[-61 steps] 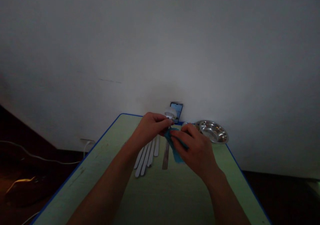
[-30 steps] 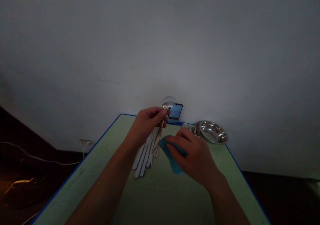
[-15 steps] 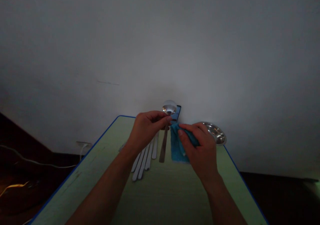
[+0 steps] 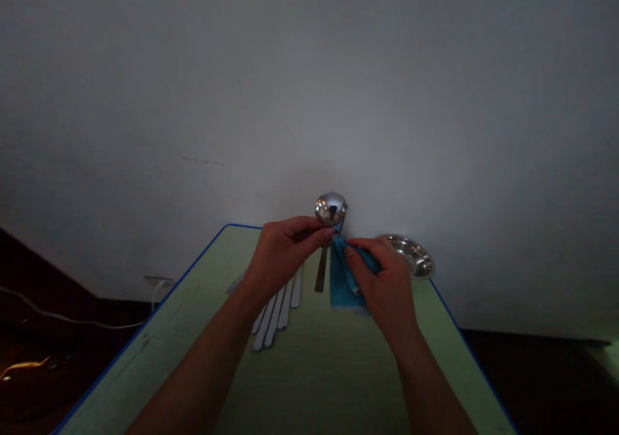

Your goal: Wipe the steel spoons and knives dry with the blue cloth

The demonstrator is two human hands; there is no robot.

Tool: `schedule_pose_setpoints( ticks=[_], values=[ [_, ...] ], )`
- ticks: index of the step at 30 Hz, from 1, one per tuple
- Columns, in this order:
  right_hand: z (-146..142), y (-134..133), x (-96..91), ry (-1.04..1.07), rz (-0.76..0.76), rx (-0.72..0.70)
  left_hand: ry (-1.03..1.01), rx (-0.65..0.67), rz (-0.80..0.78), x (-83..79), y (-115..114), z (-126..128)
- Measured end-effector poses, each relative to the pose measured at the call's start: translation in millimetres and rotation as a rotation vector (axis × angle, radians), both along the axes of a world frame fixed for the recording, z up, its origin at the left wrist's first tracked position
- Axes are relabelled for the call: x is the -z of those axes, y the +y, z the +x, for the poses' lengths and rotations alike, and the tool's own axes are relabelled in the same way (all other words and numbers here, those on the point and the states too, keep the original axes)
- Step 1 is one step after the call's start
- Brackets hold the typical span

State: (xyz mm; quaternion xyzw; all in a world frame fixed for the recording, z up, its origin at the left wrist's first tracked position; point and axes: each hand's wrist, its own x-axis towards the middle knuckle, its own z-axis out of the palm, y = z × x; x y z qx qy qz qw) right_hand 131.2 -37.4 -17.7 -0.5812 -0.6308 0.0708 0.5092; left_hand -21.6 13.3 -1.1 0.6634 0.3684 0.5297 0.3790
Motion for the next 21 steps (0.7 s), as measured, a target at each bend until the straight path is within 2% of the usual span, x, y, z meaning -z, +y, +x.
schedule_pose_setpoints(
  ticks=[5,11,16,21],
  values=[
    [-1,2,3.4,-0.004,-0.066,-0.045,-0.056,0.002,-0.005,-0.6,-2,-1],
    [0,2,3.9,0.029,-0.098,-0.119,-0.1,0.03,-0.101,-5.0,-2,-2],
    [1,1,0.1,0.116,-0.214,-0.245,-0.141,0.118,-0.262,-5.9,2,-3],
    [-1,0,-3.0,0.136,-0.242,-0.254,-0.23,0.245,-0.405,2.0,9,-4]
  ],
)
